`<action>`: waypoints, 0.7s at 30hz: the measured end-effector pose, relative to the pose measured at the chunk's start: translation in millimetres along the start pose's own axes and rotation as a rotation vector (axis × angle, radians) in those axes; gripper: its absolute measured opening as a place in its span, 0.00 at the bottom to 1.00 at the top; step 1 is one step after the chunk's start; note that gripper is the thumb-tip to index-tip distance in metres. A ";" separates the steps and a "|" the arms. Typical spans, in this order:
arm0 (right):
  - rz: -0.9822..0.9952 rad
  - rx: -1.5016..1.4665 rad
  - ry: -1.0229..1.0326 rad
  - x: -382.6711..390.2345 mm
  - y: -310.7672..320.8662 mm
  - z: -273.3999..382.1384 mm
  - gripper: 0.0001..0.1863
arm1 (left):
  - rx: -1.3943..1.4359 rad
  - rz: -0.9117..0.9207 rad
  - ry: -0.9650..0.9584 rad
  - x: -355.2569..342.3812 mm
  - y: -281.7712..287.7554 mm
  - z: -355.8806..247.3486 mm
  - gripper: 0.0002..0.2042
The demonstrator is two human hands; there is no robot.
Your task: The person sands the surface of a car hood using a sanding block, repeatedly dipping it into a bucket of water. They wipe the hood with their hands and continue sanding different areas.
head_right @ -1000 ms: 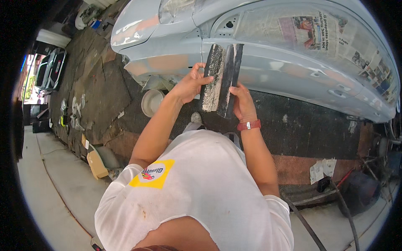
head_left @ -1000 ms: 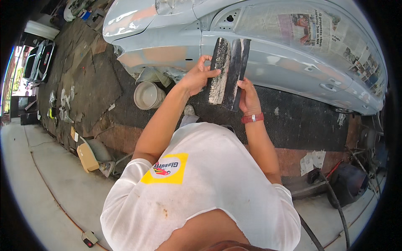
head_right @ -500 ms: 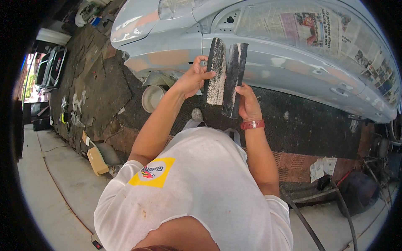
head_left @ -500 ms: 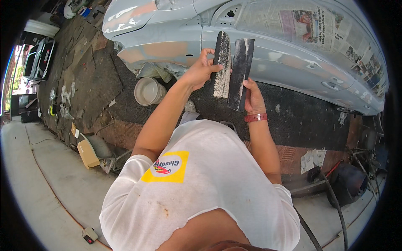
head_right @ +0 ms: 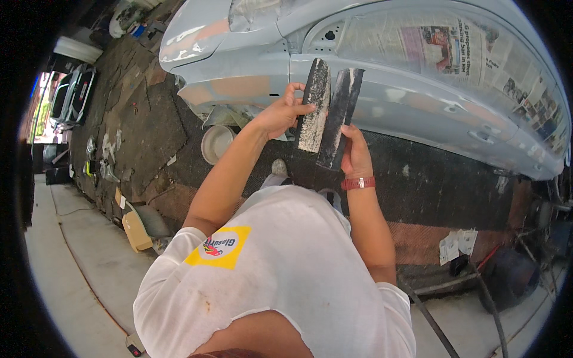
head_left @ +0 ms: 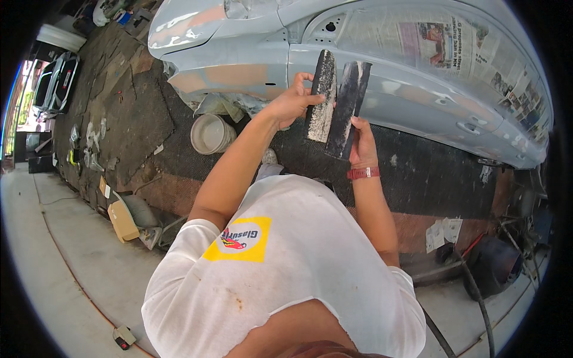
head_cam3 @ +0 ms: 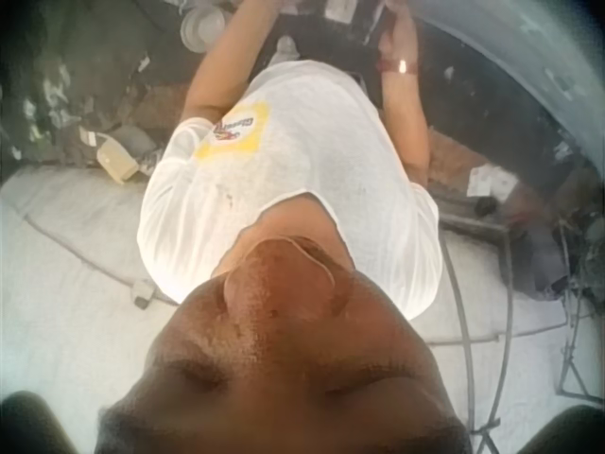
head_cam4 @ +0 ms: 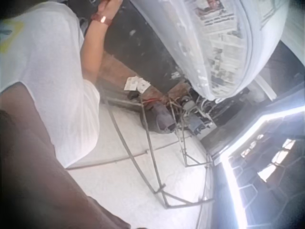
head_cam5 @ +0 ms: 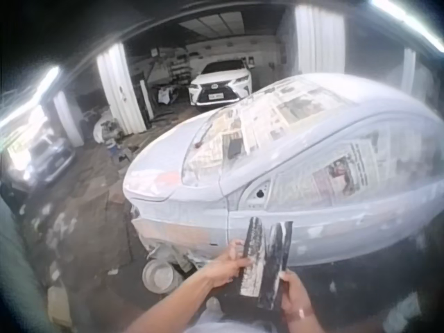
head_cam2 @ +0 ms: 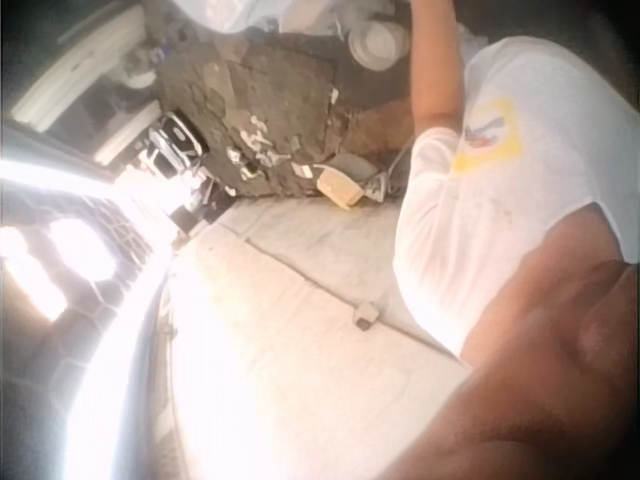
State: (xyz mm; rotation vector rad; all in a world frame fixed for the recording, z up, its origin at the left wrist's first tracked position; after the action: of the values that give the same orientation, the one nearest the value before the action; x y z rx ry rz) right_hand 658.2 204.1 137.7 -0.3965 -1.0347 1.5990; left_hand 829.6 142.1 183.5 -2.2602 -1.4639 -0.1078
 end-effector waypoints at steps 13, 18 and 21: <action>-0.100 0.171 0.061 -1.5 9.9 2.0 0.25 | 0.046 -0.040 0.010 -10.7 -0.7 11.7 0.26; -0.094 0.182 0.042 -1.5 10.2 1.1 0.23 | 0.031 -0.051 0.021 -17.0 5.8 18.6 0.26; -0.091 0.214 0.048 0.4 11.7 -0.6 0.24 | 0.034 -0.057 0.021 -17.6 6.8 22.1 0.24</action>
State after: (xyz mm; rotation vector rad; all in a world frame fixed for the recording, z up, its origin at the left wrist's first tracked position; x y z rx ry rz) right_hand 651.3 204.9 128.3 -0.2376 -0.8243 1.5916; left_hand 824.2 133.8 156.2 -2.1850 -1.5087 -0.1226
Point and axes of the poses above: each hand's wrist, its own x-axis away from the middle knuckle, its own y-axis out of the back of the hand, z = x × y, the point moved 6 cm from there along -x, towards the middle knuckle, and after that the axes turned 4 degrees about -y, right-handed, at the moved point
